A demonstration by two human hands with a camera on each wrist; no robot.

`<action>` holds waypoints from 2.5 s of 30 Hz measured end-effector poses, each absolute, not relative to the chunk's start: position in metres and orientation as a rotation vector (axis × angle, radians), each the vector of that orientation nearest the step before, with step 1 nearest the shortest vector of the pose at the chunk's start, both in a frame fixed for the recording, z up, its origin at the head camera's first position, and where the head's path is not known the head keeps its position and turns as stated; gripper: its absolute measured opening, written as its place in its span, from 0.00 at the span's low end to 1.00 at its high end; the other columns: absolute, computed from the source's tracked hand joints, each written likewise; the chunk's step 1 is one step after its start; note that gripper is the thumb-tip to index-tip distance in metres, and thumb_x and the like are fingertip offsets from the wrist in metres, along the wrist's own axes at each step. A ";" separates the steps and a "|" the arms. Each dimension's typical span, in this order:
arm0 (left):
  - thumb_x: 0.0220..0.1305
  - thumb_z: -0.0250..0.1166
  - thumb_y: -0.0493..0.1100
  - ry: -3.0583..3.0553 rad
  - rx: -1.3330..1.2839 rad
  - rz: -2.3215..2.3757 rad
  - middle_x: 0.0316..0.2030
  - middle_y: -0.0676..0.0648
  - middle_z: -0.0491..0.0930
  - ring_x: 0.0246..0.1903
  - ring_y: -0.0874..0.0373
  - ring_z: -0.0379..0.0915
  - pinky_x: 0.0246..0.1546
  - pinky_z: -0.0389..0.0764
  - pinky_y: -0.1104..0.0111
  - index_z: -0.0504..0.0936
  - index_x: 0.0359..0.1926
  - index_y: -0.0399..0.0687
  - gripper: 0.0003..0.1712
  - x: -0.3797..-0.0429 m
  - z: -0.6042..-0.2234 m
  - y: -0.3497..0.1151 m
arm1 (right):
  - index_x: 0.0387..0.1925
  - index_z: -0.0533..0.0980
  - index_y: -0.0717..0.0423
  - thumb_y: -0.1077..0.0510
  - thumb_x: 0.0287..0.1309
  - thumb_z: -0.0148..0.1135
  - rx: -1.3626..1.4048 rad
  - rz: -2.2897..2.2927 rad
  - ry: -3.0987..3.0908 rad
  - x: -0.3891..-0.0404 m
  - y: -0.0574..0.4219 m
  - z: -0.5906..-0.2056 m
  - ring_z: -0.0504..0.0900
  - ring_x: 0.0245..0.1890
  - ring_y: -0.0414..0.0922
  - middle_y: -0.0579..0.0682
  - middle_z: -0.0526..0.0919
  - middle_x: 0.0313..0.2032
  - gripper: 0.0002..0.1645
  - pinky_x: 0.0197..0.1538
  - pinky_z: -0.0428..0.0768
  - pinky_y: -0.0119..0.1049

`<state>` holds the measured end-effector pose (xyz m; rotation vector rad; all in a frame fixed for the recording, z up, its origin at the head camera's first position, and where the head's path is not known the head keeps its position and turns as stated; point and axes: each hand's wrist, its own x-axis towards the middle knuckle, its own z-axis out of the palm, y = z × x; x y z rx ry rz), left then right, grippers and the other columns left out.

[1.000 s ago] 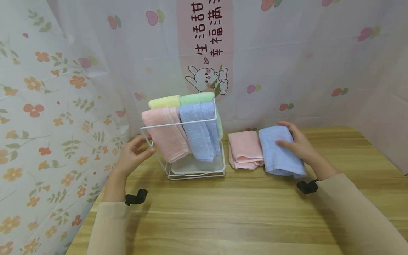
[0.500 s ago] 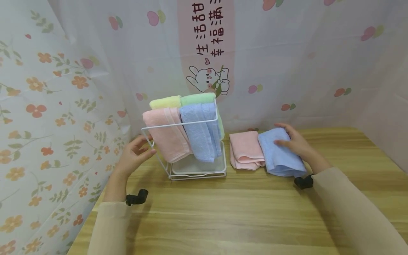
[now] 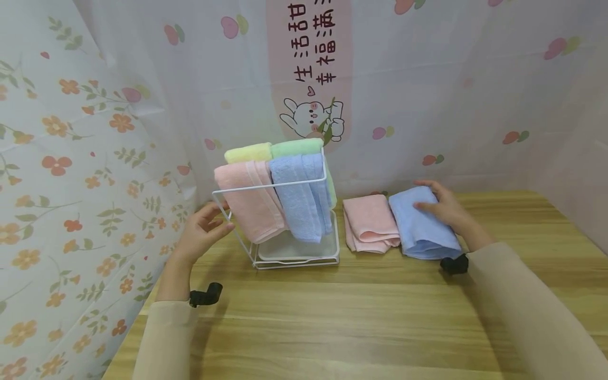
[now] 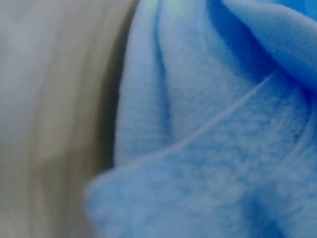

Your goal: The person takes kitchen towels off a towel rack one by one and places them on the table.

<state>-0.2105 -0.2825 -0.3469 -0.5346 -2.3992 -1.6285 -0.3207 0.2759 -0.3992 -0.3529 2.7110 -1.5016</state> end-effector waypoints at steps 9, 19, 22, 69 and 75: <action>0.64 0.64 0.30 -2.400 -0.544 -1.631 0.54 0.68 0.75 0.61 0.74 0.65 0.66 0.58 0.31 0.77 0.54 0.44 0.18 -0.210 -0.346 -0.280 | 0.71 0.59 0.54 0.47 0.67 0.62 -0.224 -1.479 2.725 -0.329 0.288 -0.393 0.75 0.45 0.45 0.69 0.67 0.65 0.38 0.40 0.76 0.29; 0.64 0.63 0.29 -2.398 -0.534 -1.631 0.54 0.68 0.75 0.61 0.74 0.65 0.66 0.59 0.32 0.77 0.54 0.43 0.18 -0.207 -0.348 -0.281 | 0.72 0.56 0.58 0.56 0.66 0.63 -0.301 -1.454 2.629 -0.340 0.274 -0.400 0.64 0.63 0.63 0.70 0.58 0.71 0.39 0.63 0.65 0.57; 0.64 0.63 0.29 -2.396 -0.531 -1.633 0.54 0.68 0.75 0.61 0.75 0.65 0.66 0.59 0.32 0.77 0.53 0.43 0.17 -0.207 -0.347 -0.281 | 0.73 0.55 0.58 0.57 0.64 0.65 -0.339 -1.404 2.610 -0.340 0.274 -0.401 0.58 0.68 0.67 0.70 0.53 0.73 0.42 0.68 0.58 0.65; 0.65 0.63 0.30 -2.387 -0.531 -1.631 0.54 0.69 0.75 0.61 0.69 0.67 0.65 0.60 0.33 0.76 0.55 0.44 0.18 -0.207 -0.348 -0.280 | 0.75 0.30 0.67 0.54 0.61 0.67 -0.354 -1.282 2.776 -0.321 0.283 -0.409 0.54 0.66 0.76 0.81 0.46 0.67 0.63 0.66 0.59 0.71; 0.66 0.62 0.31 -2.398 -0.526 -1.617 0.55 0.69 0.74 0.61 0.73 0.66 0.65 0.61 0.35 0.75 0.56 0.43 0.18 -0.207 -0.348 -0.279 | 0.76 0.36 0.65 0.52 0.63 0.65 -0.432 -1.204 2.634 -0.302 0.300 -0.405 0.55 0.68 0.74 0.77 0.51 0.70 0.58 0.65 0.62 0.71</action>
